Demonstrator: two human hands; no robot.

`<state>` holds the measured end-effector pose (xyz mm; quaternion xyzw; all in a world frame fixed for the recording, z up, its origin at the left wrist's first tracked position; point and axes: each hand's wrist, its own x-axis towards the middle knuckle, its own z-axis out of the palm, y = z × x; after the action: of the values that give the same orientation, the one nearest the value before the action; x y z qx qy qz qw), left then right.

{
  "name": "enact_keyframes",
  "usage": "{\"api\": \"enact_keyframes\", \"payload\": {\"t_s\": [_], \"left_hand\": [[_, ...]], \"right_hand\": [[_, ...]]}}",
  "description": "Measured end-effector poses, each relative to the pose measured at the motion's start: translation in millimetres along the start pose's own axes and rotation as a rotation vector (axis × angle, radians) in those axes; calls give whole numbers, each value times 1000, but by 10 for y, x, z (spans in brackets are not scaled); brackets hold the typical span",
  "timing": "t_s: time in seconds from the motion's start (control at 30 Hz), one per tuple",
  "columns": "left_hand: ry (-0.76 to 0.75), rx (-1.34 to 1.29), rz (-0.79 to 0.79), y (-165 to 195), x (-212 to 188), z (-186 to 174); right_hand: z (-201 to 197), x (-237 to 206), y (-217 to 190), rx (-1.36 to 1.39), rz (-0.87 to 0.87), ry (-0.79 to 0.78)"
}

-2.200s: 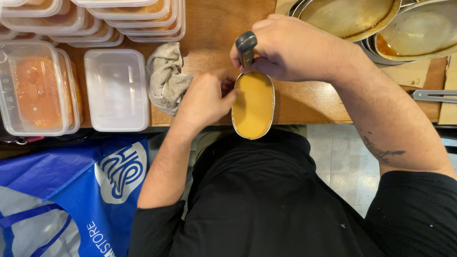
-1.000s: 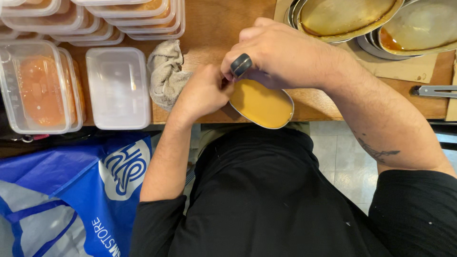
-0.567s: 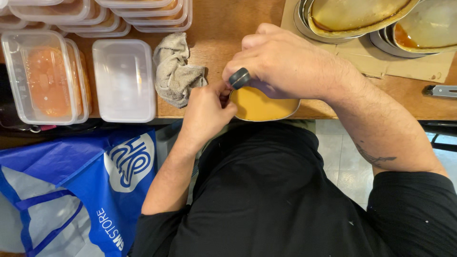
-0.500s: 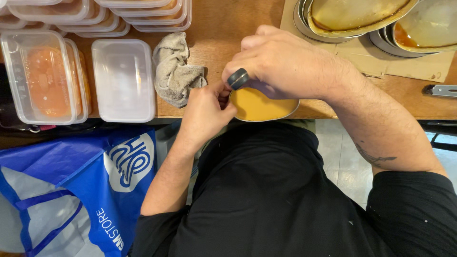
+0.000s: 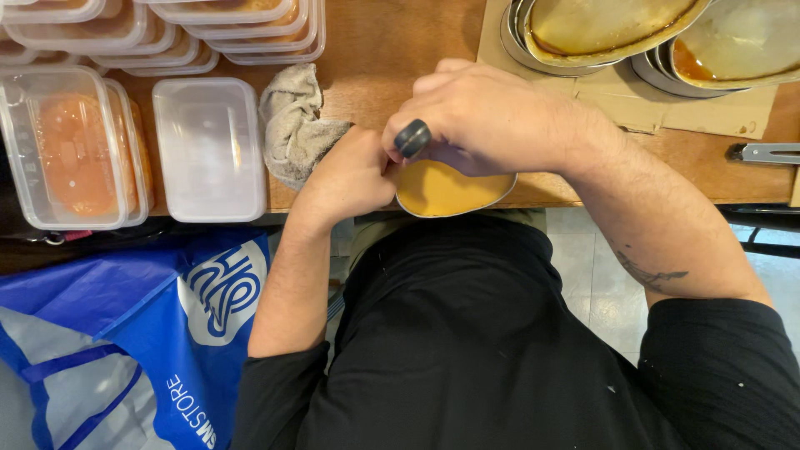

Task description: The person unmolds baked flan desserts from oval metal molds into clear plastic containers. They wipe the mold with a cloth, run a knife around the flan's edge to loosen it, invert the mold over a container, lift the mold off, then set the filled container aside and repeat with the next mold.

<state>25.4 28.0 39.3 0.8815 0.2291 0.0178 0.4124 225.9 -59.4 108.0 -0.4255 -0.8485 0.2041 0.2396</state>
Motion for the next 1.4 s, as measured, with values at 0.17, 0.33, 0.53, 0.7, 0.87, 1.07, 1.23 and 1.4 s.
{"api": "enact_keyframes", "payload": {"t_s": [0.17,0.33,0.53,0.7,0.87,1.07,1.23,1.4], "left_hand": [[-12,-86,-31,2,-66,-58],[33,-216,58,21,-130,-107],[-45,-176,-40,50,-68,-194],[-17,-151,62,100,83,-122],[-73,-63,-6,96,173,12],[-68,-138,40,130,124,-44],[-120,-103,-22,214,192,-109],[1,-185,29,214,302,-1]], "right_hand": [[-15,-70,-80,-98,36,52],[-64,-130,-89,-134,106,10],[-64,-109,-18,-82,89,1],[-68,-104,8,-29,72,22],[-81,-148,-31,-118,40,38],[-203,-243,-29,-246,108,-10],[-217,-244,37,-156,114,8],[-238,-241,109,-109,103,10]]}}
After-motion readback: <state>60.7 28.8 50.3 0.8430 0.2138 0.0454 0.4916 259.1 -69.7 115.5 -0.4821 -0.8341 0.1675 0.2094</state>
